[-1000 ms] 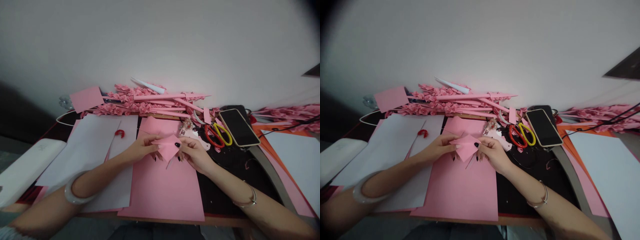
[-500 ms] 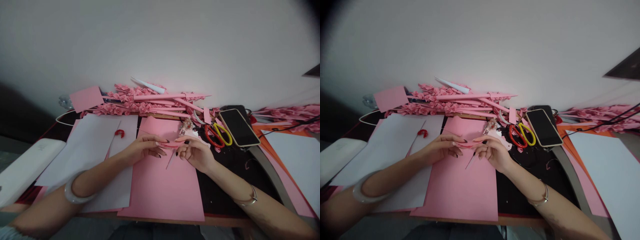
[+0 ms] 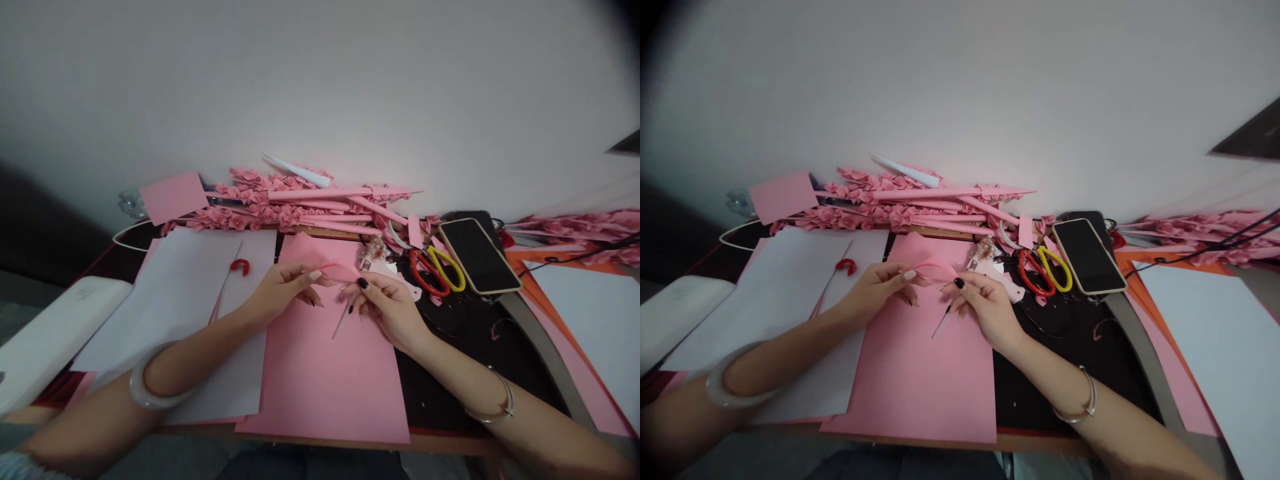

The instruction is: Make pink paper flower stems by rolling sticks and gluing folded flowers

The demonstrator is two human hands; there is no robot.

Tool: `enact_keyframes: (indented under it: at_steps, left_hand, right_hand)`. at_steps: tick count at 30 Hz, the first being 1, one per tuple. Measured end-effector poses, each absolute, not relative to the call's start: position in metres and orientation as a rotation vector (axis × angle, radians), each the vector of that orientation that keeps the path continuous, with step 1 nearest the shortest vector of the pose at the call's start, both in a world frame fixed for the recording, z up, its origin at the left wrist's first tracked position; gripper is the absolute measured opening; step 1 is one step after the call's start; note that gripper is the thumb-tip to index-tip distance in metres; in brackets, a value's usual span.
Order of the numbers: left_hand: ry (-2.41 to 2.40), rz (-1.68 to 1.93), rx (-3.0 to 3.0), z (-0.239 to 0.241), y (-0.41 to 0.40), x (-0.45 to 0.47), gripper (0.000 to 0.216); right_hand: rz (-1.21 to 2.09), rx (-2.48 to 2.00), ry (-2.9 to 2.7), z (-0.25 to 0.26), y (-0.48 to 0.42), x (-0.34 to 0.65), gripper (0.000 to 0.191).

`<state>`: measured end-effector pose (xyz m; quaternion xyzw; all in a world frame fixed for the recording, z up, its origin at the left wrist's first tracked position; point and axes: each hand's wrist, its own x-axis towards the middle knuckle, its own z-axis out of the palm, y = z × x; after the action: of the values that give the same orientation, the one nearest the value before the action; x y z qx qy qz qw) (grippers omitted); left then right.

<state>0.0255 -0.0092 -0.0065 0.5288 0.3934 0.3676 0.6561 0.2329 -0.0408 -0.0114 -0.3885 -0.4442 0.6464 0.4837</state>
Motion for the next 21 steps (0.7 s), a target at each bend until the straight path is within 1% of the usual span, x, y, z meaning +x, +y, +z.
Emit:
enact_keyframes:
  at_steps: [5,9,14,17,21]
  left_hand:
    - [0.911,0.823,1.201,-0.005,-0.011,0.027,0.030]
    - [0.858,0.796,1.167,-0.005,-0.013,0.028,0.033]
    - [0.743,0.735,1.193,-0.005,-0.017,0.030,0.034]
    - [0.753,0.695,1.288,-0.007,-0.020,0.031,0.040]
    - [0.854,0.775,1.471,-0.010,-0.026,0.033,0.056]
  right_hand:
    - [1.545,-0.976,-1.207,-0.014,-0.042,0.233,0.017]
    - [1.509,-0.958,-1.308,-0.014,-0.045,0.232,0.025]
    - [1.392,-0.996,-1.434,-0.011,-0.050,0.231,0.028]
    - [1.328,-1.036,-1.598,-0.010,-0.052,0.231,0.032]
    - [1.240,-1.049,-1.778,-0.012,-0.054,0.232,0.034]
